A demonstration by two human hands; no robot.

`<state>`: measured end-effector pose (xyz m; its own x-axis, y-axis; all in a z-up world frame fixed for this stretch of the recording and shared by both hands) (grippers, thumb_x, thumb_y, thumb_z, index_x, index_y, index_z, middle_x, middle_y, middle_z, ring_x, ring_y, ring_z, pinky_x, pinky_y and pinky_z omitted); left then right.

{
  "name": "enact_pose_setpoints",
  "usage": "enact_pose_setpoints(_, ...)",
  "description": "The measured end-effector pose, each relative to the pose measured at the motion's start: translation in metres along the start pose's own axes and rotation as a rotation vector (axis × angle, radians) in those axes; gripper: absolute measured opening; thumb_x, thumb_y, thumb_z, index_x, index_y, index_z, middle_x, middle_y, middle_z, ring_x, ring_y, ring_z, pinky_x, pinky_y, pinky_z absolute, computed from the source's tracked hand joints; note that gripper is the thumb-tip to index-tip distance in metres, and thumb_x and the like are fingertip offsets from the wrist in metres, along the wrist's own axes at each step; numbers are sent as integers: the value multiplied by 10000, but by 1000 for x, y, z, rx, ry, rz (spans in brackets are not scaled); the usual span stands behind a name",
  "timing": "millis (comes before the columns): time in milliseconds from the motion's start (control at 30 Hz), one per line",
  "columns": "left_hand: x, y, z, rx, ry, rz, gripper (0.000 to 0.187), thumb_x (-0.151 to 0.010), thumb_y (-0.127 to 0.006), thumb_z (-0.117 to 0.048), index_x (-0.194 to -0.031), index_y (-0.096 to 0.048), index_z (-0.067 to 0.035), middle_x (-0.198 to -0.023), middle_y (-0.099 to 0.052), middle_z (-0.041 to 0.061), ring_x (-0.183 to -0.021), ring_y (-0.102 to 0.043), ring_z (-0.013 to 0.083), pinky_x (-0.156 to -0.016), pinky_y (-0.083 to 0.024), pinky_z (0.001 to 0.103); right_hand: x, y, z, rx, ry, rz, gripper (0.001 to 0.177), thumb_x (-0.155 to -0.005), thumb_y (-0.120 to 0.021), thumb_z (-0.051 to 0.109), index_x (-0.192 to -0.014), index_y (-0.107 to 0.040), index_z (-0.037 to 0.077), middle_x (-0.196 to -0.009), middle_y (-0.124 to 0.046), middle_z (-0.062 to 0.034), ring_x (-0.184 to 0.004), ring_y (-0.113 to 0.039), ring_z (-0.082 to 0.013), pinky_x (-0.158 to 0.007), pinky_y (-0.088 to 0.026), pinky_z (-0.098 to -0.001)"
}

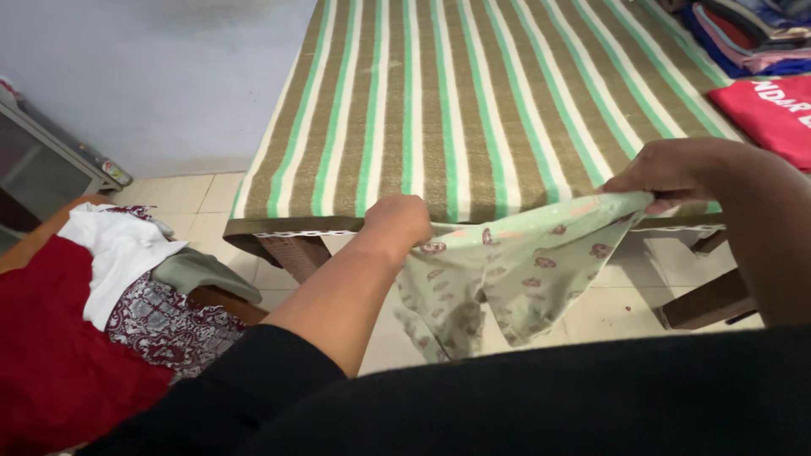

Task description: The person folds a red shirt, a pair of patterned shorts, and another red shirt by hand on a striped bedspread.

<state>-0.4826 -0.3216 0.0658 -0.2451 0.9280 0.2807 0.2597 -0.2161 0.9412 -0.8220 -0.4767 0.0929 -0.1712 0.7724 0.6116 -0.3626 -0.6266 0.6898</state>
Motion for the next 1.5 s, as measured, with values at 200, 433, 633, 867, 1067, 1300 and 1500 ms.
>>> enact_pose_setpoints(200, -2, 2, 3, 76, 125, -244, 205, -884, -672, -39, -1048, -788, -81, -1150, -734, 187, -1111, -709, 363, -840, -591, 466, 23, -12, -15, -27, 29, 150, 255, -939, -725, 207, -1088, -803, 16, -1019, -783, -140, -1002, -667, -266, -970, -473, -380)
enact_pose_setpoints(433, 20, 6, 0, 277, -186, -440, 236, -740, -663, 17, -709, -822, -155, -918, -764, 104, -834, -723, 282, -726, -564, 420, 39, -28, -17, 53, 79, 7, 433, -1084, -456, 171, -1220, -867, 199, -1242, -772, -124, -925, -594, -266, -850, -520, -382)
enact_pose_setpoints(633, 26, 16, -13, 497, -178, -257, 164, -780, -664, -90, -749, -812, -153, -782, -748, 114, -724, -716, 260, -701, -554, 383, 40, -19, -22, 21, 83, -73, 464, -1066, -398, 135, -1351, -683, 365, -1281, -735, -43, -784, -635, -244, -769, -599, -358)
enact_pose_setpoints(867, 61, 41, -40, 335, -449, -293, 387, -593, -964, -493, -722, -800, -167, -997, -561, 57, -1073, -586, 241, -914, -489, 389, 16, 23, -39, -6, 232, -362, 326, -992, -743, 257, -1309, -791, 200, -1125, -839, -204, -860, -717, -325, -850, -590, -395)
enact_pose_setpoints(1067, 74, 57, -37, 118, -458, -280, 283, -622, -946, -390, -753, -748, -235, -1030, -587, -22, -1089, -605, 190, -921, -515, 410, 38, 39, -37, -126, 268, -267, 499, -984, -643, 443, -1303, -750, 74, -1128, -802, -237, -1114, -706, -375, -1099, -491, -520)
enact_pose_setpoints(1300, 80, 62, -38, 38, -322, -187, 348, -656, -910, -460, -855, -706, -260, -1020, -574, -60, -1021, -636, 164, -877, -513, 376, 60, 46, -36, 27, 360, -362, 417, -947, -681, 390, -1160, -730, 36, -1115, -727, -233, -1311, -553, -336, -1202, -318, -550)
enact_pose_setpoints(1500, 91, 68, -41, 241, -624, -333, 308, -887, -743, -448, -953, -656, -160, -1033, -618, 27, -992, -644, 256, -818, -486, 438, 64, 47, -37, -184, 468, -433, 364, -973, -680, 296, -1131, -712, -30, -1010, -751, -187, -1067, -683, -285, -1048, -479, -469)
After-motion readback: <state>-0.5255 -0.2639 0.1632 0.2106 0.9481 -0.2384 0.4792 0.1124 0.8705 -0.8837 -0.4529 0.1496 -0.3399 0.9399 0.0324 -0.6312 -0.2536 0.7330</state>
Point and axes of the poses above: each hand's wrist, its own x-axis away from the middle knuckle, its own y-axis out of the back of the hand, z = x × y, the point moved 5 cm from there along -x, towards the middle knuckle
